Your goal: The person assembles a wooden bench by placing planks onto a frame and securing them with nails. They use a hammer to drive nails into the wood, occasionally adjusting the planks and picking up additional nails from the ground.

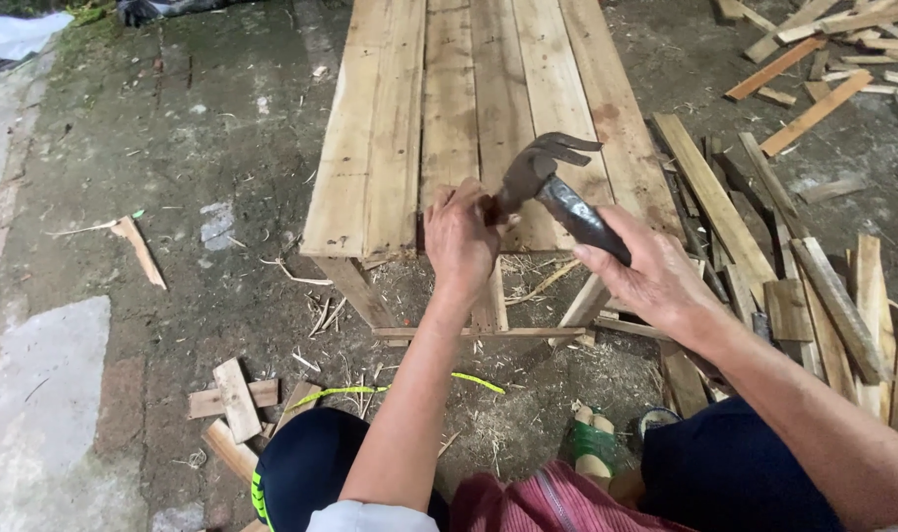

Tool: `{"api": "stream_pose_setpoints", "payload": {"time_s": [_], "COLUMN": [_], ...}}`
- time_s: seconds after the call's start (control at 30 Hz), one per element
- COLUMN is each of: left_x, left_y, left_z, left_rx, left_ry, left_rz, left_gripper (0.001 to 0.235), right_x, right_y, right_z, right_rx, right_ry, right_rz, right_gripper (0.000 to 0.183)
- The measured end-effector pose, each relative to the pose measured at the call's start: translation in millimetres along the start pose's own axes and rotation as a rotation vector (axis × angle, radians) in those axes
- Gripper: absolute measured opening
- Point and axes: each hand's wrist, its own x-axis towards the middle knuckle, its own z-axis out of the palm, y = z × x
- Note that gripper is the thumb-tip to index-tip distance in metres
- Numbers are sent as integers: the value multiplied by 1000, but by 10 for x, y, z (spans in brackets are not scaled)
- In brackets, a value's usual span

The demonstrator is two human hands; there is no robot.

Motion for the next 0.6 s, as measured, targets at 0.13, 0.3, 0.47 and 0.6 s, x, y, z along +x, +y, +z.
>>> {"api": "stream_pose_setpoints", "payload": {"time_s": [0.13, 0.3, 0.47, 0.6], "left_x": [-6, -7, 2, 6], "left_y": [30, -65, -70, -65], "left_z": [-23, 35, 55, 22], "left_rx": [-19, -12, -6, -14], "left_ry": [36, 4, -28, -37], "left_rz": [-25, -25, -56, -48], "left_gripper": [14, 16, 14, 13], "right_x": [-50, -88, -44, -16], "right_y": [12, 43, -126, -93], "right_z": [-140, -183, -236, -250], "right_rx": [-91, -90, -222, -172], "right_ry": [-18, 46, -77, 15], "right_rz": [-19, -86, 7, -100], "right_gripper": [44, 54, 46, 52]}}
